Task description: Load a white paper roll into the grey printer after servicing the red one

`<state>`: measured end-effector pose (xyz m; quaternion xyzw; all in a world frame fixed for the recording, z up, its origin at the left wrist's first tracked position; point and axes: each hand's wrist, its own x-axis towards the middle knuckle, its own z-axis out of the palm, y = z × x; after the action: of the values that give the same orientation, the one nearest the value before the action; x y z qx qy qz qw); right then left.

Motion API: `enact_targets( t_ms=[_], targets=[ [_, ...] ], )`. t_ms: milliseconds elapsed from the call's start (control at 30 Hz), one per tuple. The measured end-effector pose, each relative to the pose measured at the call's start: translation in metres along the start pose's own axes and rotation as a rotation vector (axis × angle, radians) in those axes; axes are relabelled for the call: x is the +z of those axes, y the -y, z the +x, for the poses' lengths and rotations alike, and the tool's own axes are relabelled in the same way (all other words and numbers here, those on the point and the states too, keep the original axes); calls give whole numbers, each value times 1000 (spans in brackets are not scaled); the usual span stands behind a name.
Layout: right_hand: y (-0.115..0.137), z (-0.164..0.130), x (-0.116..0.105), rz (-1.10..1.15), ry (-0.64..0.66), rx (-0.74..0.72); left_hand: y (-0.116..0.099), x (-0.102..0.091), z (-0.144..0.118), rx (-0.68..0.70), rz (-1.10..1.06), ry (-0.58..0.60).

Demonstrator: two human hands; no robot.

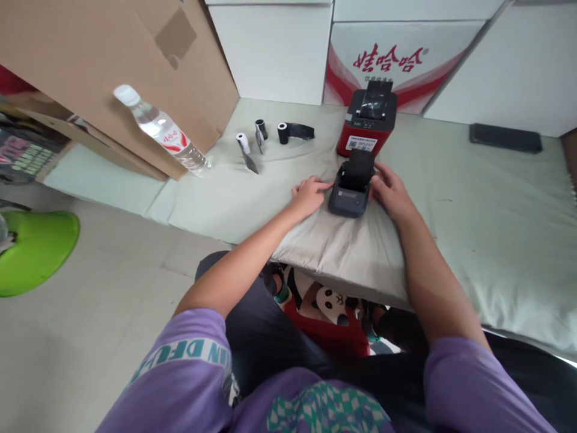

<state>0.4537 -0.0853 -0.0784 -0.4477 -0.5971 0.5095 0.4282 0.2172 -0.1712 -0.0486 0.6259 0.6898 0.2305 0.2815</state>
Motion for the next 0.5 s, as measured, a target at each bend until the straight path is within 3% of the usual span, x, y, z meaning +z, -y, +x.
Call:
enact_targets(
  t_ms=[233, 400, 500],
  targets=[
    [3, 8, 5, 21, -290, 98, -11, -2, 5, -3, -40, 28],
    [-1, 2, 7, -50, -332, 32, -24, -6, 9, -35, -42, -2],
    [-4, 2, 8, -65, -341, -10, -32, -9, 11, 52, -5, -78]
  ],
)
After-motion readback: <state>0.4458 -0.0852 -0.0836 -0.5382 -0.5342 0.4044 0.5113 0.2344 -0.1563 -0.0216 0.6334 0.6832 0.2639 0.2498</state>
